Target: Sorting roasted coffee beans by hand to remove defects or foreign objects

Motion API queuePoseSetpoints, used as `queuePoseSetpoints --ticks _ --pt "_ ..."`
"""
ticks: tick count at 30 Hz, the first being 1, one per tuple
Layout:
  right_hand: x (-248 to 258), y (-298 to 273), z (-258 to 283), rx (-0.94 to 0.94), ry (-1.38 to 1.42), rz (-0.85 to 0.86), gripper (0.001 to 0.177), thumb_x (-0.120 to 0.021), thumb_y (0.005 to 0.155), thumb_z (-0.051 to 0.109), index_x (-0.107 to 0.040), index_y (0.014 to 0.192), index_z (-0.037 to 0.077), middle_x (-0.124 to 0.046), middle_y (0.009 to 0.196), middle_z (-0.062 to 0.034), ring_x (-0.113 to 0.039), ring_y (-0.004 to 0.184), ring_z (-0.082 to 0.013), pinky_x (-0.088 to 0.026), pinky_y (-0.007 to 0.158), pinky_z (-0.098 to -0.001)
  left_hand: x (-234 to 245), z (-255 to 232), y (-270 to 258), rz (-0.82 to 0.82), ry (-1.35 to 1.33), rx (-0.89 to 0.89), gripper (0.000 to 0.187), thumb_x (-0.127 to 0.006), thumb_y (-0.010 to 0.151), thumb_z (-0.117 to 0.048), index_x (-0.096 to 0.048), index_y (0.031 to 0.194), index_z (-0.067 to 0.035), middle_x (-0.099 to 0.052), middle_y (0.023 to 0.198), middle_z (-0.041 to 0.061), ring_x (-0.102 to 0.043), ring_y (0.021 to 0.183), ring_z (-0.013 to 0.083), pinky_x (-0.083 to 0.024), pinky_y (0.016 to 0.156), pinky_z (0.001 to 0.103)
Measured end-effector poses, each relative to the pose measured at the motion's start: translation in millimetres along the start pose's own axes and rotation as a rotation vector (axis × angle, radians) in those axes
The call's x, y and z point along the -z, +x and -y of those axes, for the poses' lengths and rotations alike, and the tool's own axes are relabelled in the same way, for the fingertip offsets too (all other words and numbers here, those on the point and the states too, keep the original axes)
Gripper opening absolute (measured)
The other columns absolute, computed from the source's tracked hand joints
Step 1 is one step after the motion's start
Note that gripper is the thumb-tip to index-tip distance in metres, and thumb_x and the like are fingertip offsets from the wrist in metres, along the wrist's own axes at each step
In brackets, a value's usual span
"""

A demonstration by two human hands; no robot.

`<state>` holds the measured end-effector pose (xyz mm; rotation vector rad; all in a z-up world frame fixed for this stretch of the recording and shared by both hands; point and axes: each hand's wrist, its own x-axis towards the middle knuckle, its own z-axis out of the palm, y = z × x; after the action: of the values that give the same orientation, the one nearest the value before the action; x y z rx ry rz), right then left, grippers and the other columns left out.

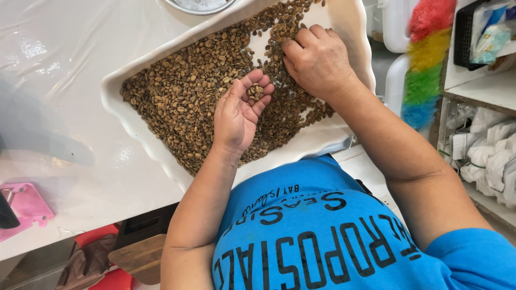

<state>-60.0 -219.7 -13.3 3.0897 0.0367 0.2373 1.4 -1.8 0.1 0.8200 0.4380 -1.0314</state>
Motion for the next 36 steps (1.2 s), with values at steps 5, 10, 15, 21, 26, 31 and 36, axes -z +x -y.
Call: queuePoseSetpoints --ticks 5,10,15,21,26,31,36 --pt "-4 2 0 0.026 -0.014 -0.036 0.017 -0.074 0.096 0.029 -0.064 0.085 0.021 -0.054 0.080 0.0019 -0.058 0.076 -0.0214 -0.047 0.059 -0.0347 3 3 2 0.007 -0.005 -0.001 0.046 -0.048 0.108 -0.031 -0.061 0.136 0.004 -0.070 0.123 0.021 -0.070 0.111 0.0309 -0.059 0.094 0.035" --pt "-3 2 -3 0.028 0.062 -0.035 0.014 -0.074 0.094 0.026 -0.065 0.085 0.020 -0.058 0.081 0.0015 -0.059 0.076 -0.0213 -0.050 0.063 -0.0345 2 3 4 -0.001 0.007 -0.010 0.047 -0.048 0.107 -0.031 -0.061 0.135 0.005 -0.070 0.122 0.021 -0.071 0.109 0.0299 -0.060 0.092 0.034" --pt "49 19 2 0.168 0.491 -0.068 0.004 -0.076 0.098 0.006 -0.072 0.098 0.007 -0.063 0.085 -0.0049 -0.056 0.074 -0.0247 -0.050 0.066 -0.0358 -15 0 5 -0.026 -0.001 0.027 0.044 -0.049 0.107 -0.030 -0.063 0.131 0.004 -0.071 0.119 0.020 -0.071 0.105 0.0275 -0.061 0.090 0.035" --pt "73 5 -28 0.081 0.561 -0.003 0.010 -0.071 0.107 -0.002 -0.078 0.110 0.004 -0.073 0.102 -0.0105 -0.067 0.087 -0.0274 -0.055 0.076 -0.0385 -25 -11 3 0.065 -0.057 0.071 0.047 -0.042 0.110 -0.030 -0.060 0.133 0.007 -0.070 0.119 0.024 -0.072 0.107 0.0303 -0.063 0.089 0.034" --pt "47 -36 -25 -0.167 0.464 0.279 0.005 -0.076 0.105 0.009 -0.080 0.107 0.006 -0.075 0.095 -0.0104 -0.070 0.085 -0.0265 -0.062 0.070 -0.0417 -14 -13 1 0.034 -0.033 0.055 0.048 -0.039 0.110 -0.029 -0.059 0.135 0.007 -0.069 0.120 0.022 -0.071 0.107 0.0280 -0.061 0.090 0.033" --pt "22 -63 -11 -0.265 0.508 0.356 0.019 -0.072 0.094 0.009 -0.076 0.112 0.006 -0.069 0.099 -0.0117 -0.068 0.087 -0.0345 -0.058 0.073 -0.0478 -6 -6 1 0.054 -0.010 0.046 0.048 -0.040 0.110 -0.032 -0.060 0.134 0.004 -0.069 0.122 0.019 -0.069 0.111 0.0286 -0.059 0.094 0.035" --pt "22 -69 -10 -0.286 0.480 0.285 0.030 -0.069 0.089 0.003 -0.075 0.118 0.002 -0.068 0.099 -0.0143 -0.067 0.086 -0.0353 -0.058 0.074 -0.0469 -6 -6 -2 0.053 -0.002 0.034 0.046 -0.039 0.111 -0.029 -0.061 0.134 0.004 -0.069 0.122 0.020 -0.070 0.110 0.0290 -0.059 0.092 0.035"
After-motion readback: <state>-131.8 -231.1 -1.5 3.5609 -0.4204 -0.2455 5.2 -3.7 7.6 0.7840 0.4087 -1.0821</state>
